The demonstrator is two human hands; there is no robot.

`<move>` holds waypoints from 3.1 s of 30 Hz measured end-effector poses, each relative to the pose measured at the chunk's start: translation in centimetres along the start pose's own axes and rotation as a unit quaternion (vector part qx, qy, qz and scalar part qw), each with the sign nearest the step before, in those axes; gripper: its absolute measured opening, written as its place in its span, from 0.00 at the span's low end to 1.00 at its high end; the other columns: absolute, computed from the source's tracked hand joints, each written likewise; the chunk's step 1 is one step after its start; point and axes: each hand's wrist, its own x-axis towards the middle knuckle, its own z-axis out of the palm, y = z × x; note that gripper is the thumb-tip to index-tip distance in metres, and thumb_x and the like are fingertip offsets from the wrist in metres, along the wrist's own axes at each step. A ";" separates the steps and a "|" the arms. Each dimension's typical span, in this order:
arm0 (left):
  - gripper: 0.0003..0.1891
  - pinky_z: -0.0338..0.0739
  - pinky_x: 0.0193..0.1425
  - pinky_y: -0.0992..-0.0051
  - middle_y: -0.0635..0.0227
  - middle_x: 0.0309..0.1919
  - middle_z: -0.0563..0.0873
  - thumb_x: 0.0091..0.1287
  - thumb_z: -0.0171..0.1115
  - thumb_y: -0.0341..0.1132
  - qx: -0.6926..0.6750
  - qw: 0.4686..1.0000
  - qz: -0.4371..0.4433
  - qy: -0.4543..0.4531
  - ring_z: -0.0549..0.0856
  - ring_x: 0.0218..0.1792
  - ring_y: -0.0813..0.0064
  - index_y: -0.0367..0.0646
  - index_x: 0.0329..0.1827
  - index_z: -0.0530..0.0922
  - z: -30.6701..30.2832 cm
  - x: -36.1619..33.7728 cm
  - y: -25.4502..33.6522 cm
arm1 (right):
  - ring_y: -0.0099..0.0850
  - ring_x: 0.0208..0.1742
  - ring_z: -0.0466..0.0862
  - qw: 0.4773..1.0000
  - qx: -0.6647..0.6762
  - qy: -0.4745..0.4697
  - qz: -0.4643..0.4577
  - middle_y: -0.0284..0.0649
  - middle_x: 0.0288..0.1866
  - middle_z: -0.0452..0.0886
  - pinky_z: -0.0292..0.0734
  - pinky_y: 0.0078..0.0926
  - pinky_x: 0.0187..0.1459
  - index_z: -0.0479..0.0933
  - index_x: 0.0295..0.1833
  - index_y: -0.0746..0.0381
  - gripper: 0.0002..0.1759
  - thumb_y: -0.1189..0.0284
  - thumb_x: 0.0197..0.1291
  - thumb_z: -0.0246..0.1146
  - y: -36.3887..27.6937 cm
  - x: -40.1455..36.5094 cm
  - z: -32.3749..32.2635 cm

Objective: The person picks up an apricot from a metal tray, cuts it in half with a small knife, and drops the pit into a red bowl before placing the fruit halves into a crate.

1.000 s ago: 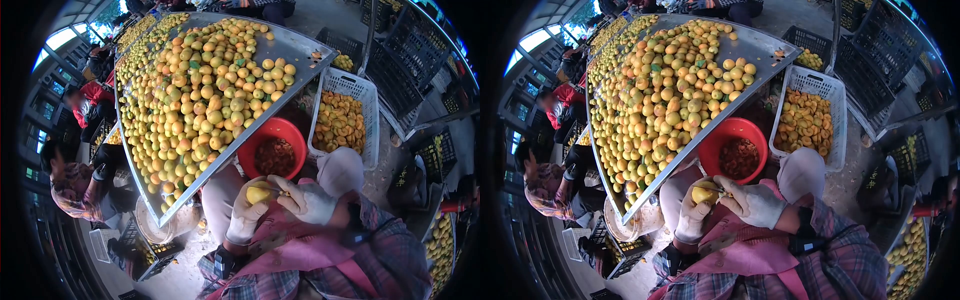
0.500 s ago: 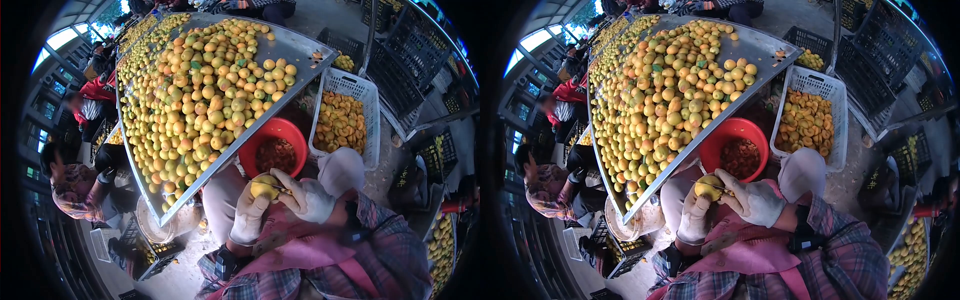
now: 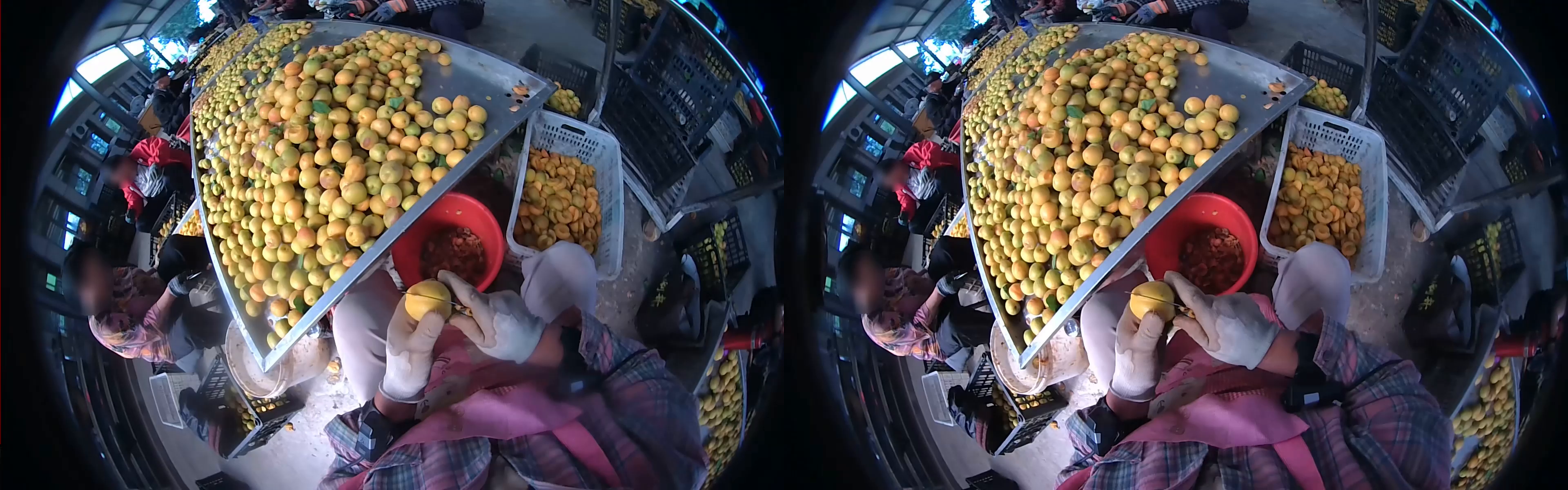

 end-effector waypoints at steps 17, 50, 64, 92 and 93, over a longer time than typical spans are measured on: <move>0.35 0.74 0.59 0.75 0.59 0.54 0.78 0.69 0.65 0.43 0.110 0.992 -0.011 0.066 0.79 0.54 0.72 0.28 0.69 0.61 0.1 0.2 -0.1 | 0.34 0.23 0.82 0.998 -0.060 -0.034 0.013 0.46 0.55 0.82 0.77 0.31 0.24 0.50 0.76 0.65 0.40 0.59 0.67 0.58 0.1 -0.4 0.4; 0.33 0.75 0.58 0.75 0.60 0.49 0.81 0.66 0.68 0.40 0.145 0.976 0.097 0.132 0.82 0.49 0.72 0.29 0.66 0.64 1.9 0.0 0.2 | 0.39 0.27 0.84 1.000 0.012 0.019 -0.004 0.47 0.52 0.82 0.79 0.37 0.28 0.55 0.74 0.65 0.36 0.61 0.65 0.57 0.4 0.0 0.8; 0.32 0.76 0.57 0.75 0.61 0.51 0.81 0.63 0.71 0.41 0.162 0.974 0.058 0.148 0.81 0.51 0.72 0.30 0.63 0.69 0.9 -0.1 -0.3 | 0.42 0.24 0.83 0.999 0.037 0.001 -0.008 0.45 0.30 0.83 0.78 0.38 0.26 0.58 0.72 0.63 0.34 0.63 0.64 0.59 1.0 0.3 1.2; 0.33 0.76 0.56 0.76 0.61 0.50 0.80 0.63 0.69 0.32 0.182 0.973 0.047 0.135 0.81 0.49 0.74 0.30 0.67 0.62 0.2 0.0 -1.7 | 0.44 0.21 0.81 0.998 0.054 0.005 0.030 0.45 0.22 0.79 0.76 0.43 0.25 0.55 0.74 0.57 0.36 0.62 0.63 0.58 2.1 -0.4 3.3; 0.33 0.76 0.55 0.77 0.61 0.49 0.80 0.64 0.68 0.32 0.157 0.979 0.026 0.125 0.81 0.48 0.74 0.30 0.67 0.62 -0.1 0.0 -1.8 | 0.44 0.21 0.81 0.998 0.056 0.008 0.027 0.45 0.22 0.79 0.76 0.43 0.25 0.55 0.74 0.57 0.36 0.62 0.63 0.58 1.9 -0.5 3.3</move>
